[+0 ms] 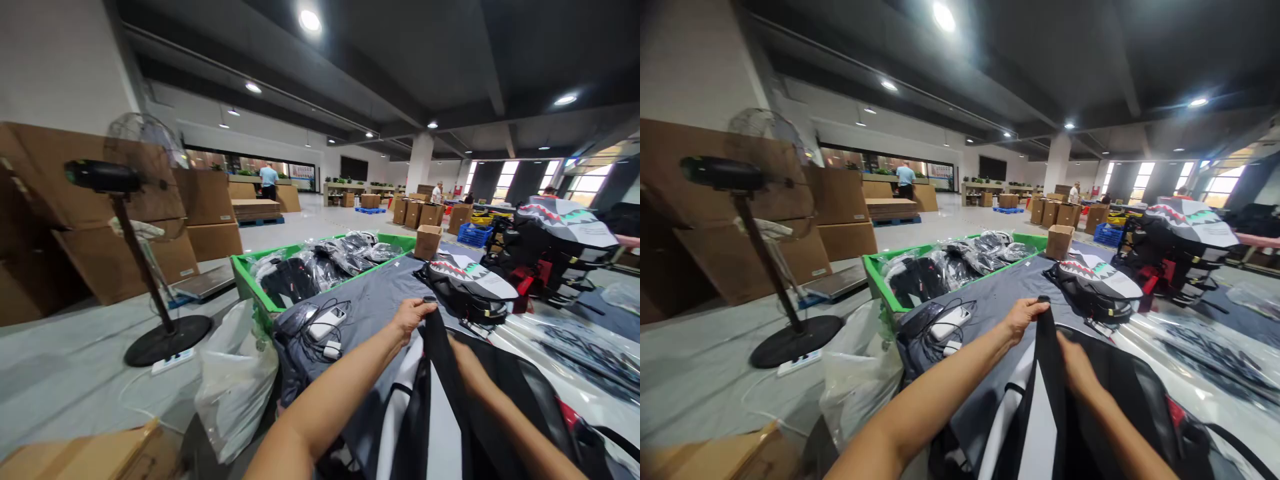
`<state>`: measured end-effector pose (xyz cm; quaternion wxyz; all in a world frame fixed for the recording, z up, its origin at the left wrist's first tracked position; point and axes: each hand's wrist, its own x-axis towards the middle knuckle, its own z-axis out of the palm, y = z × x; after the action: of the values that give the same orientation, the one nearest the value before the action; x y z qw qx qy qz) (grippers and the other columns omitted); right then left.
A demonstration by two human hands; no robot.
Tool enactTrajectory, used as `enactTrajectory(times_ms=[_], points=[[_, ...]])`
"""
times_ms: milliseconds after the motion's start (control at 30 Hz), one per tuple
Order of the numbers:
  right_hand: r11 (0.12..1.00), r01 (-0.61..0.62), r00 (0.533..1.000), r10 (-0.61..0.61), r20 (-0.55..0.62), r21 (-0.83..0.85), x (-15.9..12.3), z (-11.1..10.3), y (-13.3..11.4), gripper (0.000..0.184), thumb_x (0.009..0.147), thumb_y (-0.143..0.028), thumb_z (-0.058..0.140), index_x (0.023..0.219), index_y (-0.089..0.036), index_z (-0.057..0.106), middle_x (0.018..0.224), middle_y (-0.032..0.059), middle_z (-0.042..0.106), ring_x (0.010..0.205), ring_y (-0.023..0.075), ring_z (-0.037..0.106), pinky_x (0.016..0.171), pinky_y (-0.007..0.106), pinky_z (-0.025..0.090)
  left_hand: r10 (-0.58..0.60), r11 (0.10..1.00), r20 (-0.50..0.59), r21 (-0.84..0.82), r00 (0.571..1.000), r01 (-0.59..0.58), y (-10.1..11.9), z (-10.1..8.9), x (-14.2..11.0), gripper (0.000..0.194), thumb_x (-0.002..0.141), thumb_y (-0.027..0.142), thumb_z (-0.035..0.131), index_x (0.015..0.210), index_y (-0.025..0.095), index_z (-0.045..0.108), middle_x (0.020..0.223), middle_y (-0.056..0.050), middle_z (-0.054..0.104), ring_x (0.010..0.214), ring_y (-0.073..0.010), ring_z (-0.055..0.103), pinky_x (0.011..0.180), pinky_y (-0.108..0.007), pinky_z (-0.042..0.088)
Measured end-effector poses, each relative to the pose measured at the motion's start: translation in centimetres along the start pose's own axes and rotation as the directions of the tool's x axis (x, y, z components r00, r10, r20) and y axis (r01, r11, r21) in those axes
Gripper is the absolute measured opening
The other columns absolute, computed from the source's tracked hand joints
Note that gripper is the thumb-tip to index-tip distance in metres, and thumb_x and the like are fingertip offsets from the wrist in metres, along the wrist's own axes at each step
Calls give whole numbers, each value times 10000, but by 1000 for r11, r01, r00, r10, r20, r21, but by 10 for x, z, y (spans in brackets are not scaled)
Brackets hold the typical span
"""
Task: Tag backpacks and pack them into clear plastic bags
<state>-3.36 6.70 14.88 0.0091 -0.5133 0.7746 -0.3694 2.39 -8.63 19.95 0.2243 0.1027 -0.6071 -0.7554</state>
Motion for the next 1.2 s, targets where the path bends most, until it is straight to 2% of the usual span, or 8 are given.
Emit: enactTrajectory(times_ms=[267,400,500,633,833,933,1033,1200], points=[[963,-212,836,91,541,166,-184,-20,-93,209,901,-372,602,961,-239,751,861,27,724,815,190,660,769,263,518,-122,944,73,315,990,93,-73,37,1,410,730,427,761,529,191,492,518,40,421,571,-134,462,568,-238,364],[926,-378,923,376,85,11,-197,-93,-57,272,957,-420,537,906,-212,706,824,24,694,756,161,637,709,245,468,1,870,48,492,999,-25,-93,47,-5,134,740,205,720,747,208,586,733,-2,501,874,-234,557,786,-300,445],[718,-695,683,639,-354,-45,-198,-133,13,267,960,-403,506,860,-188,630,741,27,649,686,161,617,679,267,456,229,688,117,683,966,-246,-90,56,-14,285,800,193,664,1080,202,613,1059,-83,577,1116,-306,504,994,-431,404],[511,-844,451,842,-297,166,-178,-137,87,324,962,-460,457,839,-178,559,536,-19,549,453,141,544,516,252,427,279,401,508,709,815,-580,-85,88,-24,211,860,225,637,1071,210,648,1167,-108,611,1153,-315,490,1028,-477,381],[624,-733,511,768,-386,272,-142,-137,84,274,892,-474,427,921,-209,490,534,-81,428,470,130,467,475,230,371,98,629,743,469,662,-620,-101,161,-22,281,801,167,676,1074,231,665,1206,-90,662,1196,-289,502,1037,-456,373],[787,-588,646,596,-478,187,-149,-142,50,257,792,-453,509,913,-230,472,568,-74,454,513,137,471,515,243,370,110,694,791,373,603,-616,-110,185,-25,217,775,165,682,981,228,701,1098,-76,706,1128,-281,567,1026,-419,393],[880,-475,769,426,-477,20,-168,-129,13,209,725,-389,561,841,-241,471,573,-63,480,508,137,472,526,251,354,138,759,831,261,539,-597,-116,195,-33,52,772,188,665,775,218,707,876,-55,714,962,-252,626,975,-350,434],[887,-462,763,387,-517,-18,-188,-105,-33,169,737,-356,567,807,-240,466,597,-54,500,489,119,466,510,243,358,162,824,820,193,549,-532,-127,194,-39,165,798,204,620,639,222,664,737,-42,653,855,-228,611,928,-308,453]])
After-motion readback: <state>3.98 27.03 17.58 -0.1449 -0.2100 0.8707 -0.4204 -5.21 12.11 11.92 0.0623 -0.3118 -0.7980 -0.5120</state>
